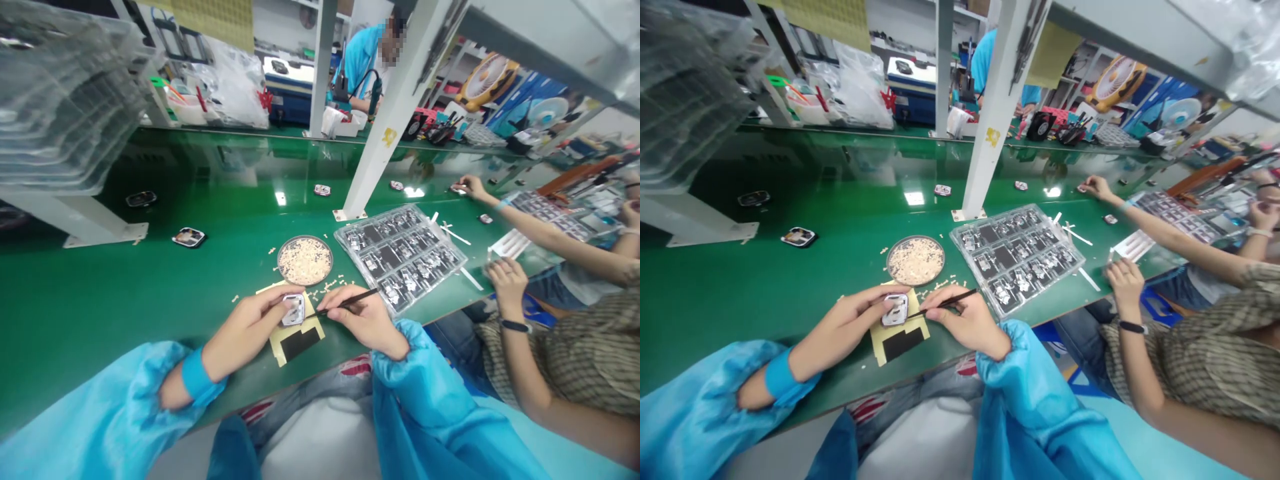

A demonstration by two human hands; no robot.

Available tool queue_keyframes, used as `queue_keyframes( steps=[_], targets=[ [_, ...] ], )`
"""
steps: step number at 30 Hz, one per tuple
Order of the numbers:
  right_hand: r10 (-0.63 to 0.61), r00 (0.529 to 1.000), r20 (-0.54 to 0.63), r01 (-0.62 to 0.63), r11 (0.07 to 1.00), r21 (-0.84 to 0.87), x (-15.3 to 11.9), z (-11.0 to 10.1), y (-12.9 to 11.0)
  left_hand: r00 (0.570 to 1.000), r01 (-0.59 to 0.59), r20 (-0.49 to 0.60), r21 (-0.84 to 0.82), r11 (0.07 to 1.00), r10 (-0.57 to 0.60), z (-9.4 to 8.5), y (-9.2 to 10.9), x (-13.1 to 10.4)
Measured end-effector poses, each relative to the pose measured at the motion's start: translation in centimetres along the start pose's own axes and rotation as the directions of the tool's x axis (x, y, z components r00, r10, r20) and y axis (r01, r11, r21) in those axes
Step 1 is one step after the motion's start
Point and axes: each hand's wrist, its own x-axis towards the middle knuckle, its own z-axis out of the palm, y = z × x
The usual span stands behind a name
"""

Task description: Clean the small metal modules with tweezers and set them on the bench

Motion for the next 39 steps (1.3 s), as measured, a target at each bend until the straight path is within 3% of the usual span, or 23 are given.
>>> queue_keyframes(
  steps=[3, 5, 6, 8, 11, 14, 18, 21, 23, 25, 29, 33, 36, 39],
  targets=[
    [-0.035, 0.998, -0.046, 0.032, 0.997, -0.072, -0.2, -1.8, -1.9, 0.999, 0.032, -0.022, -0.046, 0.998, -0.033, -0.2, 0.1, -0.1],
    [-0.075, 0.981, -0.177, 0.018, 0.953, -0.301, 0.3, -3.9, -3.4, 0.997, 0.060, -0.043, -0.067, 0.996, -0.063, -0.3, 0.1, -0.3],
    [-0.095, 0.965, -0.244, -0.034, 0.880, -0.474, 0.7, -5.0, -4.1, 0.996, 0.071, -0.056, -0.078, 0.994, -0.075, -0.4, 0.2, -0.3],
    [-0.083, 0.953, -0.293, -0.184, 0.609, -0.771, 1.8, -7.0, -5.0, 0.992, 0.091, -0.083, -0.114, 0.989, -0.100, -0.6, 0.4, -0.4],
    [0.045, 0.953, -0.301, -0.303, 0.241, -0.922, 3.3, -8.7, -5.0, 0.988, 0.118, -0.066, -0.247, 0.962, -0.138, -0.7, 0.8, -0.3],
    [0.090, 0.954, -0.285, -0.295, 0.126, -0.947, 4.1, -9.0, -4.3, 0.994, 0.103, 0.012, -0.438, 0.893, -0.109, -0.5, 0.6, -0.1],
    [0.039, 0.972, -0.232, -0.235, 0.213, -0.948, 3.9, -8.8, -4.3, 0.993, 0.104, 0.012, -0.528, 0.843, -0.115, -0.1, 0.2, 0.2],
    [-0.047, 0.966, -0.255, -0.219, 0.379, -0.899, 3.0, -8.0, -5.1, 0.989, 0.140, 0.024, -0.495, 0.857, -0.148, 0.0, 0.5, 0.1],
    [-0.071, 0.956, -0.284, -0.194, 0.570, -0.799, 2.3, -6.6, -5.5, 0.987, 0.150, 0.022, -0.453, 0.879, -0.157, 0.0, 1.1, 0.0],
    [-0.016, 0.959, -0.282, -0.182, 0.730, -0.659, 1.6, -4.6, -5.6, 0.985, 0.157, 0.001, -0.429, 0.890, -0.173, 0.0, 1.6, 0.0],
    [0.100, 0.985, -0.140, -0.151, 0.892, -0.426, 0.8, -0.4, -4.3, 0.984, 0.157, -0.008, -0.426, 0.891, -0.177, -0.2, 1.6, 0.0],
    [0.174, 0.985, 0.016, -0.166, 0.961, -0.219, 0.9, 2.0, -2.4, 0.994, 0.076, -0.033, -0.451, 0.889, -0.102, -0.5, 0.9, -0.3],
    [0.264, 0.964, -0.021, -0.262, 0.939, -0.224, 1.1, 2.6, -1.8, 0.997, 0.035, -0.041, -0.476, 0.879, -0.061, -0.5, 0.7, -0.6],
    [0.272, 0.962, -0.032, -0.271, 0.924, -0.269, 1.4, 2.8, -1.5, 1.000, -0.007, -0.024, -0.502, 0.865, -0.006, -0.3, 0.8, -0.9]
  ],
)
